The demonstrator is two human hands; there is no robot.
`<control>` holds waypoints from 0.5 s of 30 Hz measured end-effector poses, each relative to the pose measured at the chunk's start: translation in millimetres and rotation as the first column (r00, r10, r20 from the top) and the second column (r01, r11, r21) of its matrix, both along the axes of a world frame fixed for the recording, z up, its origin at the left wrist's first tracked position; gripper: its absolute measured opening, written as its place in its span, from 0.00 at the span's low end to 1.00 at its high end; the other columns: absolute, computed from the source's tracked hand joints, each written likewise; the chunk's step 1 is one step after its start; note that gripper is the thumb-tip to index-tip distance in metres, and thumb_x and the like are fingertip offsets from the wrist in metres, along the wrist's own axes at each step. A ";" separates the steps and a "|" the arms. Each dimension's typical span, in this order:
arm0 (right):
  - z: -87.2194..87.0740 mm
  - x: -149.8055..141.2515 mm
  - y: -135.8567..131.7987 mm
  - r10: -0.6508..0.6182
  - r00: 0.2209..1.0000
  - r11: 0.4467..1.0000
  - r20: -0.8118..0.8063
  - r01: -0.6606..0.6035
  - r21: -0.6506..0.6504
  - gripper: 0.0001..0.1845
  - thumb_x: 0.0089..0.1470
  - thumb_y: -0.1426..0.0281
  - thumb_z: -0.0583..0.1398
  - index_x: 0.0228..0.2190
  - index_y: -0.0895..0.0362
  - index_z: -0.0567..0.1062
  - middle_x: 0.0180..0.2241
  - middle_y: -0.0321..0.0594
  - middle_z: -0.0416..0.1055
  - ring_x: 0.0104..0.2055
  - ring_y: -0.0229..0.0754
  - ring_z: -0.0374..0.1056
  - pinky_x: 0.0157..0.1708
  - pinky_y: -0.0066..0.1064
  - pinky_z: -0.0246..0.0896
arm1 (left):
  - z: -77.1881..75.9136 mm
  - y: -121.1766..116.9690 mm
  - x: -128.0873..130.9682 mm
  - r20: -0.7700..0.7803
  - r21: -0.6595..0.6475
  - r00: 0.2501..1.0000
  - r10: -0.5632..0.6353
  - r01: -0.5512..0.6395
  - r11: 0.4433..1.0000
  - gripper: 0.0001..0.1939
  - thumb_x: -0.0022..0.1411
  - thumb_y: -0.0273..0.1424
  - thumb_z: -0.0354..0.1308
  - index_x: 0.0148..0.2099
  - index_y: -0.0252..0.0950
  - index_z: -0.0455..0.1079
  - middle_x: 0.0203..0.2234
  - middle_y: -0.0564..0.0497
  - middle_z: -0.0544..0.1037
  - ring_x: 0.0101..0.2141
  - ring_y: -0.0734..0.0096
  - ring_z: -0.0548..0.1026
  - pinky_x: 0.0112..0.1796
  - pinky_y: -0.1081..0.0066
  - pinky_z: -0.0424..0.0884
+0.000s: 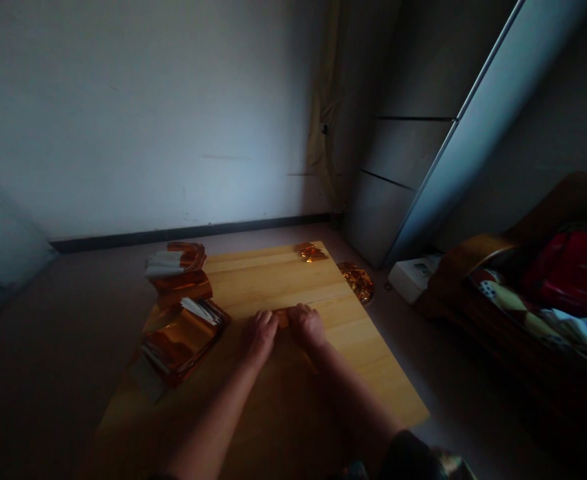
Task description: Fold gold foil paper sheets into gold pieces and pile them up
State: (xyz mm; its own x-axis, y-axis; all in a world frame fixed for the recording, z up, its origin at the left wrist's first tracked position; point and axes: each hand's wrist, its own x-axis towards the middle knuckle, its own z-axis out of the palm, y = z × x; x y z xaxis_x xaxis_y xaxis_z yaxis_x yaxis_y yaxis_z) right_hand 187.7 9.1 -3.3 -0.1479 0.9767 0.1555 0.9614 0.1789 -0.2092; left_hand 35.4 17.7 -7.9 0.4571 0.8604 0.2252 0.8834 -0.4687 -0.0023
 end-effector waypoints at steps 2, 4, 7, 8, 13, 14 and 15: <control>1.3 -3.7 0.5 -0.032 0.999 0.999 -0.008 0.032 -0.020 0.12 0.58 0.76 0.51 0.35 0.55 0.74 0.35 0.43 0.71 0.38 0.41 0.66 0.35 0.30 0.56 | 0.8 0.1 1.5 -0.007 -0.019 1.000 -0.009 0.009 1.000 0.15 0.61 0.20 0.42 0.36 0.38 0.69 0.33 0.47 0.73 0.37 0.63 0.69 0.35 0.67 0.60; 3.1 -5.7 1.1 -0.071 0.997 0.997 -0.030 0.070 -0.037 0.12 0.57 0.76 0.51 0.35 0.56 0.74 0.35 0.44 0.71 0.37 0.42 0.67 0.34 0.30 0.57 | 1.7 -1.5 1.2 -0.005 -0.014 1.000 -0.009 0.009 1.000 0.16 0.61 0.19 0.42 0.35 0.37 0.69 0.32 0.46 0.74 0.37 0.63 0.69 0.35 0.66 0.61; 7.1 -7.7 1.2 -0.127 0.990 0.990 -0.056 0.122 -0.076 0.12 0.57 0.75 0.51 0.35 0.56 0.75 0.35 0.44 0.72 0.38 0.42 0.68 0.35 0.30 0.58 | 3.4 -8.2 -1.9 0.011 0.024 1.000 -0.023 0.022 0.999 0.15 0.61 0.21 0.43 0.33 0.37 0.70 0.31 0.46 0.74 0.37 0.61 0.69 0.36 0.64 0.60; 8.6 -8.6 1.0 -0.145 0.988 0.986 -0.056 0.139 -0.093 0.11 0.56 0.74 0.52 0.34 0.56 0.75 0.35 0.44 0.72 0.38 0.43 0.68 0.35 0.30 0.58 | 3.8 -11.3 -3.2 0.019 0.039 0.999 -0.026 0.025 0.999 0.14 0.61 0.22 0.44 0.33 0.37 0.70 0.31 0.46 0.74 0.37 0.60 0.69 0.36 0.63 0.60; 14.4 -15.2 -0.7 -0.225 0.973 0.966 -0.049 0.216 -0.143 0.14 0.51 0.61 0.60 0.35 0.57 0.74 0.38 0.46 0.71 0.41 0.47 0.67 0.37 0.32 0.58 | 2.9 -24.7 -8.6 0.044 0.065 0.999 -0.011 0.009 0.998 0.14 0.61 0.23 0.44 0.33 0.38 0.71 0.32 0.47 0.75 0.39 0.59 0.69 0.38 0.60 0.58; 15.1 -16.4 -0.9 -0.240 0.969 0.962 -0.053 0.229 -0.150 0.15 0.51 0.59 0.60 0.36 0.57 0.74 0.38 0.46 0.71 0.42 0.47 0.67 0.37 0.33 0.58 | 2.5 -26.1 -9.1 0.047 0.064 0.999 -0.010 0.007 0.998 0.14 0.61 0.23 0.44 0.33 0.38 0.71 0.32 0.47 0.75 0.39 0.59 0.69 0.38 0.60 0.58; 15.8 -17.3 -1.0 -0.251 0.966 0.958 -0.058 0.239 -0.158 0.16 0.50 0.58 0.61 0.36 0.57 0.73 0.39 0.46 0.71 0.43 0.47 0.67 0.37 0.33 0.58 | 2.2 -26.9 -9.6 0.051 0.063 0.999 -0.009 0.006 0.998 0.14 0.61 0.23 0.45 0.33 0.38 0.71 0.32 0.47 0.75 0.39 0.59 0.69 0.38 0.60 0.58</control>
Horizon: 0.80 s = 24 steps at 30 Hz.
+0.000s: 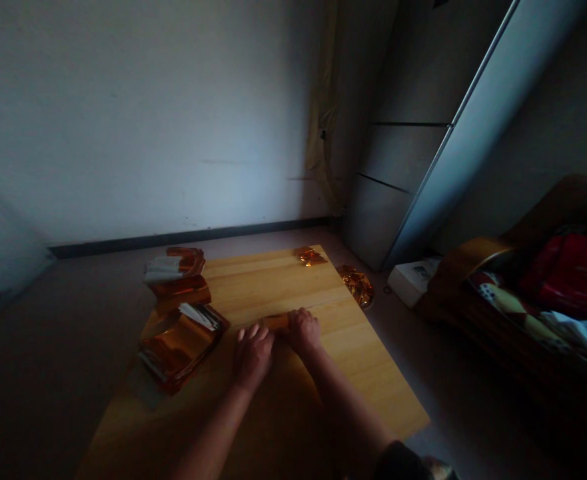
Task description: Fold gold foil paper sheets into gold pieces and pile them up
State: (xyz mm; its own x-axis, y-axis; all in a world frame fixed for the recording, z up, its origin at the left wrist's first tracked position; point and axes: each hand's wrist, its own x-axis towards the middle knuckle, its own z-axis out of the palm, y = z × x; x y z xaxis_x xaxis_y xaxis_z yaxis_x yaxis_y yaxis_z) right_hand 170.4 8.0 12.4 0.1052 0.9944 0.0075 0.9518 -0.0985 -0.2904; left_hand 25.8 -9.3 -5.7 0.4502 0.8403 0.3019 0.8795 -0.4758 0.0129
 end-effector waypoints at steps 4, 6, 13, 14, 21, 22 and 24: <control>1.5 -0.8 0.8 -0.018 1.000 1.000 -0.021 0.018 -0.023 0.19 0.49 0.56 0.62 0.38 0.57 0.73 0.40 0.46 0.71 0.44 0.47 0.66 0.38 0.33 0.56 | 0.7 -1.0 -1.0 0.024 -0.009 1.000 0.000 0.000 1.000 0.15 0.60 0.22 0.46 0.36 0.40 0.72 0.32 0.48 0.76 0.40 0.58 0.69 0.39 0.59 0.58; 0.6 0.4 1.6 -0.014 1.000 1.000 -0.028 0.013 -0.029 0.18 0.49 0.57 0.62 0.37 0.57 0.73 0.40 0.46 0.70 0.44 0.47 0.66 0.38 0.33 0.55 | 1.6 -1.3 -1.0 0.038 -0.015 0.999 0.004 -0.003 1.000 0.15 0.59 0.22 0.46 0.38 0.41 0.73 0.34 0.48 0.76 0.40 0.58 0.69 0.39 0.59 0.58; -7.8 10.4 2.6 0.023 0.996 1.000 -0.085 -0.023 -0.001 0.08 0.48 0.67 0.62 0.32 0.56 0.73 0.37 0.42 0.71 0.39 0.42 0.66 0.35 0.29 0.52 | 3.9 -4.5 2.1 0.063 -0.042 0.997 0.041 -0.038 0.998 0.15 0.61 0.22 0.46 0.39 0.41 0.72 0.34 0.49 0.76 0.40 0.60 0.69 0.39 0.60 0.57; -8.7 11.9 3.1 0.029 0.994 1.000 -0.103 -0.028 0.011 0.06 0.48 0.69 0.61 0.31 0.57 0.73 0.36 0.41 0.71 0.38 0.42 0.66 0.34 0.28 0.51 | 4.1 -4.7 2.6 0.064 -0.052 0.997 0.043 -0.040 0.998 0.15 0.61 0.22 0.46 0.40 0.41 0.72 0.34 0.49 0.76 0.40 0.60 0.69 0.39 0.60 0.57; -18.1 18.3 8.2 0.060 0.984 0.997 -0.165 -0.050 0.059 0.07 0.45 0.77 0.59 0.29 0.57 0.75 0.32 0.40 0.71 0.34 0.39 0.65 0.31 0.26 0.51 | 2.0 -4.9 2.7 0.091 -0.077 0.994 0.064 -0.057 0.995 0.15 0.61 0.23 0.47 0.39 0.42 0.73 0.35 0.49 0.76 0.41 0.61 0.69 0.41 0.60 0.58; -20.6 19.2 9.2 0.067 0.982 0.996 -0.178 -0.056 0.066 0.08 0.45 0.78 0.58 0.29 0.57 0.75 0.31 0.40 0.71 0.34 0.39 0.65 0.31 0.25 0.51 | 1.4 -4.8 2.6 0.094 -0.083 0.993 0.067 -0.059 0.995 0.15 0.61 0.23 0.47 0.39 0.42 0.73 0.35 0.49 0.76 0.41 0.61 0.69 0.41 0.60 0.58; -25.3 21.6 11.5 0.083 0.975 0.995 -0.206 -0.068 0.077 0.10 0.44 0.80 0.57 0.29 0.57 0.76 0.31 0.40 0.72 0.34 0.39 0.66 0.32 0.25 0.52 | 0.5 -4.4 2.6 0.095 -0.094 0.993 0.075 -0.066 0.993 0.16 0.62 0.23 0.46 0.40 0.42 0.73 0.35 0.49 0.76 0.41 0.61 0.69 0.41 0.60 0.58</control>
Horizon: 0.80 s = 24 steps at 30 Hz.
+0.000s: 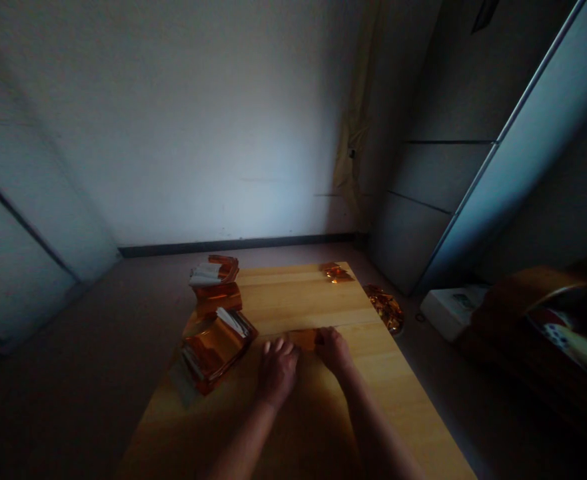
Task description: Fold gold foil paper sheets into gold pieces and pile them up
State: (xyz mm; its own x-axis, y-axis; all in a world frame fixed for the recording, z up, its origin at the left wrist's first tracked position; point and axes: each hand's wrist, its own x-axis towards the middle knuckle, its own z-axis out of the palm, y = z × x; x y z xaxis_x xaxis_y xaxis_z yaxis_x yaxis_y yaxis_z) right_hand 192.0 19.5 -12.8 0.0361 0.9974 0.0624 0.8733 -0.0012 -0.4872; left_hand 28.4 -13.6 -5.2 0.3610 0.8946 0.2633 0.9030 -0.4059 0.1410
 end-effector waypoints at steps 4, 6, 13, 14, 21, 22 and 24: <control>-4.7 5.6 3.6 0.033 0.998 0.999 -0.062 -0.033 0.001 0.14 0.43 0.83 0.56 0.29 0.57 0.77 0.31 0.40 0.73 0.35 0.38 0.67 0.34 0.24 0.54 | -1.1 1.1 0.3 0.004 -0.005 1.000 0.009 -0.009 1.000 0.17 0.62 0.23 0.46 0.43 0.44 0.72 0.37 0.50 0.76 0.43 0.61 0.68 0.42 0.59 0.58; -5.0 8.0 4.6 0.049 0.994 0.999 -0.100 -0.049 -0.002 0.15 0.44 0.83 0.55 0.29 0.57 0.77 0.31 0.40 0.73 0.35 0.38 0.67 0.35 0.23 0.55 | -1.4 1.3 0.2 0.004 -0.008 1.000 0.008 -0.008 1.000 0.16 0.62 0.23 0.46 0.43 0.44 0.72 0.37 0.50 0.76 0.43 0.61 0.68 0.42 0.59 0.58; -5.3 8.6 5.4 0.041 0.994 0.999 -0.104 -0.042 -0.007 0.14 0.46 0.82 0.56 0.30 0.56 0.77 0.34 0.40 0.74 0.36 0.37 0.68 0.35 0.22 0.55 | -1.7 -1.4 -1.7 -0.005 0.008 1.000 0.010 -0.010 1.000 0.16 0.62 0.23 0.47 0.43 0.43 0.73 0.37 0.49 0.77 0.41 0.61 0.69 0.41 0.60 0.58; -4.3 7.7 4.8 0.033 0.995 0.999 -0.089 -0.034 -0.010 0.13 0.46 0.81 0.56 0.30 0.56 0.77 0.34 0.40 0.74 0.36 0.38 0.68 0.35 0.22 0.55 | -1.7 -2.0 -2.0 -0.002 0.011 1.000 0.007 -0.007 1.000 0.16 0.62 0.24 0.47 0.43 0.43 0.73 0.37 0.49 0.77 0.41 0.61 0.69 0.40 0.60 0.58; 5.4 -5.2 -4.5 -0.043 0.996 0.999 0.073 0.041 0.023 0.06 0.50 0.74 0.57 0.29 0.57 0.75 0.32 0.41 0.71 0.34 0.39 0.66 0.32 0.26 0.52 | -0.8 -3.4 -1.8 0.013 0.023 1.000 -0.004 0.003 1.000 0.17 0.62 0.22 0.45 0.42 0.42 0.73 0.38 0.48 0.77 0.41 0.61 0.69 0.40 0.60 0.58; 5.7 -7.7 -6.0 -0.053 0.994 0.998 0.094 0.050 0.038 0.04 0.49 0.71 0.59 0.29 0.57 0.74 0.32 0.41 0.71 0.34 0.40 0.66 0.32 0.26 0.52 | -0.9 -3.4 -1.7 0.013 0.025 1.000 -0.003 0.003 1.000 0.17 0.62 0.22 0.45 0.42 0.42 0.73 0.38 0.48 0.77 0.41 0.61 0.69 0.40 0.60 0.58; 5.4 -12.1 -8.6 -0.075 0.989 0.995 0.124 0.067 0.067 0.06 0.48 0.67 0.61 0.30 0.57 0.73 0.32 0.41 0.70 0.35 0.41 0.65 0.33 0.27 0.52 | -1.3 -3.6 -1.5 0.016 0.027 1.000 0.003 -0.003 1.000 0.17 0.62 0.22 0.45 0.43 0.42 0.73 0.38 0.48 0.77 0.41 0.61 0.69 0.40 0.60 0.58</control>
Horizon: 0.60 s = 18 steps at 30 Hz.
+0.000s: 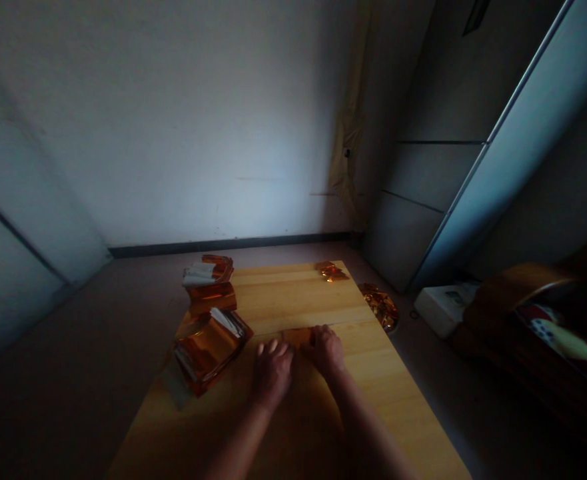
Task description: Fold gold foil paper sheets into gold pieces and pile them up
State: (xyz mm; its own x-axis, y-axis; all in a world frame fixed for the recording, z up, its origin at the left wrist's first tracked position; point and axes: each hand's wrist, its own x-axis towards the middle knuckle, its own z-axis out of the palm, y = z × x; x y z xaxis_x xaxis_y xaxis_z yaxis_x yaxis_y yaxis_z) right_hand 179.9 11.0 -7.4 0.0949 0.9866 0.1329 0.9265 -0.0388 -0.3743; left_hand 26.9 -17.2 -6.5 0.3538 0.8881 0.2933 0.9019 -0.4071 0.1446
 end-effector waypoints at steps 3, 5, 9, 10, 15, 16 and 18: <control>-1.8 -3.1 -1.9 -0.015 1.000 1.000 0.017 0.015 0.017 0.08 0.47 0.66 0.62 0.31 0.56 0.72 0.32 0.41 0.69 0.36 0.43 0.64 0.34 0.28 0.51 | -0.5 -0.3 -0.2 0.006 -0.003 1.000 0.004 -0.004 1.000 0.17 0.62 0.23 0.45 0.43 0.42 0.73 0.37 0.47 0.77 0.41 0.61 0.69 0.40 0.61 0.58; -3.3 -1.5 -1.7 -0.015 1.000 1.000 0.002 0.015 0.017 0.07 0.47 0.68 0.62 0.30 0.56 0.72 0.32 0.40 0.68 0.36 0.42 0.63 0.34 0.28 0.51 | -0.6 -0.1 -0.4 0.009 -0.005 1.000 0.003 -0.003 1.000 0.17 0.62 0.23 0.45 0.43 0.41 0.73 0.37 0.47 0.77 0.41 0.62 0.69 0.40 0.61 0.58; -6.2 8.2 1.1 0.040 0.997 0.999 -0.070 -0.039 0.021 0.03 0.47 0.74 0.59 0.29 0.57 0.71 0.30 0.38 0.68 0.34 0.39 0.63 0.33 0.26 0.50 | -1.1 1.1 -1.4 0.029 -0.035 0.999 0.016 -0.015 0.999 0.17 0.60 0.22 0.47 0.43 0.42 0.73 0.39 0.47 0.78 0.41 0.62 0.69 0.39 0.61 0.58; -6.6 11.0 1.9 0.061 0.994 0.998 -0.093 -0.059 0.024 0.03 0.47 0.75 0.59 0.28 0.57 0.71 0.30 0.38 0.68 0.33 0.38 0.62 0.33 0.25 0.50 | -1.5 1.2 -1.8 0.037 -0.045 0.999 0.021 -0.019 0.999 0.17 0.59 0.22 0.47 0.43 0.42 0.73 0.40 0.47 0.78 0.41 0.62 0.69 0.39 0.61 0.58; -5.7 19.2 5.0 0.108 0.977 0.994 -0.186 -0.109 0.006 0.10 0.45 0.81 0.55 0.28 0.57 0.73 0.31 0.38 0.70 0.34 0.37 0.63 0.34 0.23 0.52 | -3.1 -2.0 -4.9 0.058 -0.045 0.998 0.022 -0.019 0.999 0.15 0.58 0.23 0.49 0.43 0.43 0.73 0.45 0.48 0.77 0.42 0.61 0.69 0.40 0.60 0.59; -5.2 19.4 5.1 0.114 0.975 0.993 -0.189 -0.116 0.005 0.11 0.45 0.82 0.55 0.28 0.57 0.74 0.31 0.38 0.70 0.35 0.37 0.64 0.34 0.23 0.52 | -3.1 -3.1 -5.5 0.055 -0.042 0.998 0.017 -0.014 0.999 0.15 0.58 0.24 0.49 0.44 0.43 0.73 0.46 0.49 0.76 0.43 0.61 0.69 0.39 0.60 0.59; -4.6 18.8 4.9 0.114 0.978 0.993 -0.175 -0.116 0.003 0.12 0.45 0.82 0.54 0.28 0.57 0.74 0.31 0.38 0.71 0.35 0.37 0.64 0.35 0.23 0.53 | -2.6 -4.9 -6.7 0.049 -0.036 0.999 0.006 -0.004 0.999 0.16 0.58 0.24 0.50 0.45 0.43 0.72 0.47 0.49 0.76 0.43 0.60 0.69 0.39 0.60 0.59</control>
State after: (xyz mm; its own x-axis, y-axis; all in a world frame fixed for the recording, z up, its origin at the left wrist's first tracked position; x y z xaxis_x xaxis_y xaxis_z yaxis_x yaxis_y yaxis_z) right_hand 198.6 15.9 -12.0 0.0018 0.9931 0.1170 0.8452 0.0610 -0.5310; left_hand 20.3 -22.1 -9.1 0.3353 0.9002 0.2779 0.8952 -0.3963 0.2038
